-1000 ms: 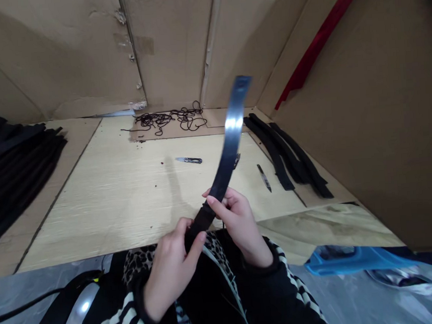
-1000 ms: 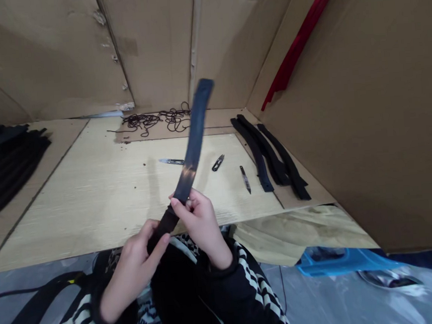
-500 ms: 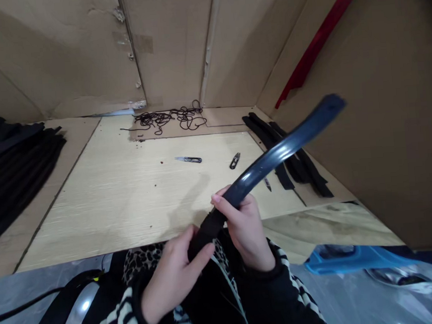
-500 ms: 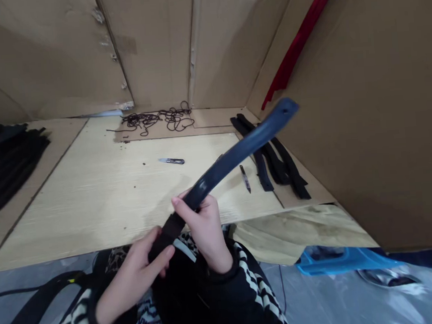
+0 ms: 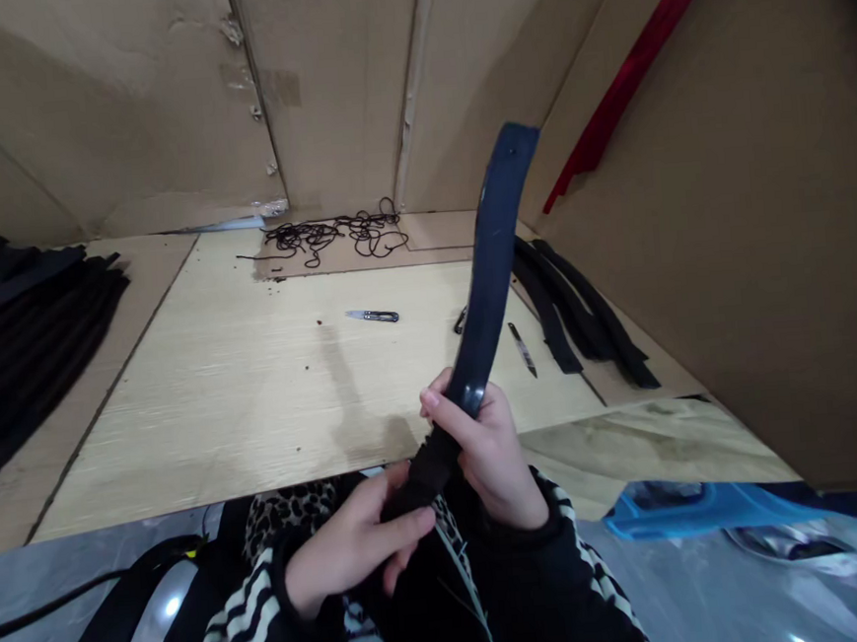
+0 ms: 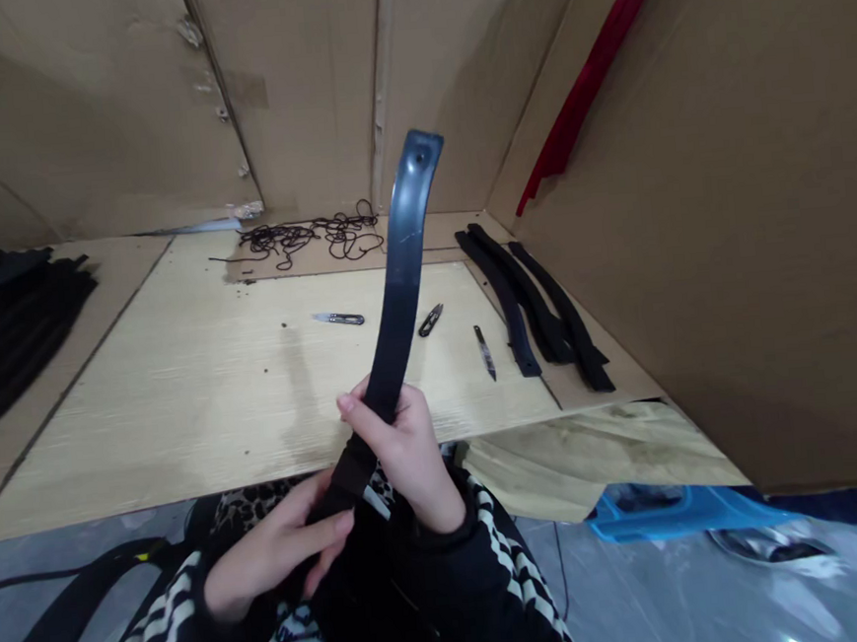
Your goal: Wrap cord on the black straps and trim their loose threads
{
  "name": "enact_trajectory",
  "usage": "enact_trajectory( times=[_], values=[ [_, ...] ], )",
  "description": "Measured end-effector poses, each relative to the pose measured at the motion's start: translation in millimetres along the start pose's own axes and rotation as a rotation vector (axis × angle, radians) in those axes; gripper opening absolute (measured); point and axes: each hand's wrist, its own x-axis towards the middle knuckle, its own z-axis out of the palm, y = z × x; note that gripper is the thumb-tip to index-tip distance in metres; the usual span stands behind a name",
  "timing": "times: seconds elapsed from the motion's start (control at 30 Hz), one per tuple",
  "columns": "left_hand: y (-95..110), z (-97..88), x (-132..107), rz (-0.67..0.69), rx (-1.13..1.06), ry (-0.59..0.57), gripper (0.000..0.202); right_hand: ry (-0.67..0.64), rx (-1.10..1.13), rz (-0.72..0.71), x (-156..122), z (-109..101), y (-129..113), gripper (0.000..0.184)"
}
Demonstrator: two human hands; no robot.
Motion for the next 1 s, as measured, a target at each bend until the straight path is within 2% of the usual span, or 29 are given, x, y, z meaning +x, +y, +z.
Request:
enact_trajectory(
  times=[0.07, 0.1, 0.13, 0.17, 0.2, 0.27, 0.3, 0.33, 0.37, 0.4, 0.43, 0.47, 0.5, 0.6, 0.63, 0.67, 0.7, 0.73, 0.83, 0.87, 0.9, 0.93, 0.97, 1.0],
  values=[
    [3, 8.2, 1, 0.122, 0.287, 0.455, 0.027, 0.130, -0.021, 0.001, 1, 2, 4, 0.023],
    [3, 10.7, 1, 0.169, 0.403, 0.624, 0.023, 0.156, -0.026, -0.001, 1, 2, 6, 0.023],
    [3, 11.7, 1, 0.194, 0.439, 0.680, 0.021, 0.144, -0.026, 0.000, 0, 2, 7, 0.023],
    [2, 11.3, 1, 0.184, 0.346, 0.591, 0.022, 0.105, -0.016, 0.008, 0, 3, 8, 0.023],
    [0, 9.6, 0, 0.153, 0.168, 0.405, 0.027, 0.053, 0.004, 0.026, 0, 3, 7, 0.023],
    [-6, 4.4, -2, 0.050, -0.227, -0.070, 0.038, -0.022, 0.064, 0.066, -1, 3, 5, 0.023],
    [-9, 1.9, -3, -0.006, -0.377, -0.270, 0.043, -0.037, 0.097, 0.078, -1, 4, 4, 0.023],
    [-11, 0.2, -4, -0.050, -0.468, -0.406, 0.047, -0.043, 0.124, 0.084, 0, 5, 3, 0.023],
    [-13, -0.7, -4, -0.075, -0.506, -0.476, 0.049, -0.047, 0.138, 0.082, 0, 5, 2, 0.023],
    [-13, -0.5, -4, -0.082, -0.526, -0.496, 0.049, -0.050, 0.136, 0.076, 0, 6, 2, 0.023],
    [-12, 0.7, -3, -0.071, -0.531, -0.459, 0.046, -0.045, 0.124, 0.070, 1, 6, 2, 0.022],
    [-10, 2.6, -3, -0.035, -0.477, -0.339, 0.042, -0.026, 0.101, 0.058, 1, 6, 2, 0.023],
    [-7, 5.0, -2, 0.022, -0.348, -0.139, 0.038, 0.010, 0.067, 0.042, 2, 6, 4, 0.023],
    [-1, 11.4, 0, 0.162, 0.284, 0.575, 0.024, 0.119, -0.051, -0.037, 2, 4, 8, 0.022],
    [0, 12.2, 0, 0.175, 0.443, 0.713, 0.022, 0.115, -0.072, -0.063, 1, 2, 9, 0.022],
    [-1, 12.0, 0, 0.171, 0.490, 0.742, 0.020, 0.081, -0.076, -0.083, 1, 0, 10, 0.021],
    [-2, 10.6, -1, 0.153, 0.425, 0.658, 0.020, 0.025, -0.064, -0.094, 0, -2, 10, 0.021],
    [-4, 8.3, -1, 0.126, 0.290, 0.492, 0.022, -0.039, -0.041, -0.096, 0, -4, 10, 0.022],
    [-13, -0.4, -4, -0.002, -0.150, -0.153, 0.036, -0.168, 0.034, -0.024, -2, -7, 6, 0.026],
    [-15, -2.3, -5, -0.048, -0.243, -0.310, 0.039, -0.185, 0.057, 0.015, -2, -7, 4, 0.028],
    [-15, -3.2, -5, -0.079, -0.299, -0.399, 0.041, -0.186, 0.079, 0.048, -2, -6, 3, 0.029],
    [-15, -2.7, -4, -0.094, -0.342, -0.434, 0.041, -0.172, 0.095, 0.069, -1, -5, 2, 0.029],
    [-14, -1.1, -4, -0.088, -0.359, -0.402, 0.039, -0.145, 0.099, 0.080, -1, -3, 2, 0.028],
    [-11, 1.5, -3, -0.059, -0.310, -0.290, 0.036, -0.101, 0.091, 0.085, 0, -1, 3, 0.026]
  ],
)
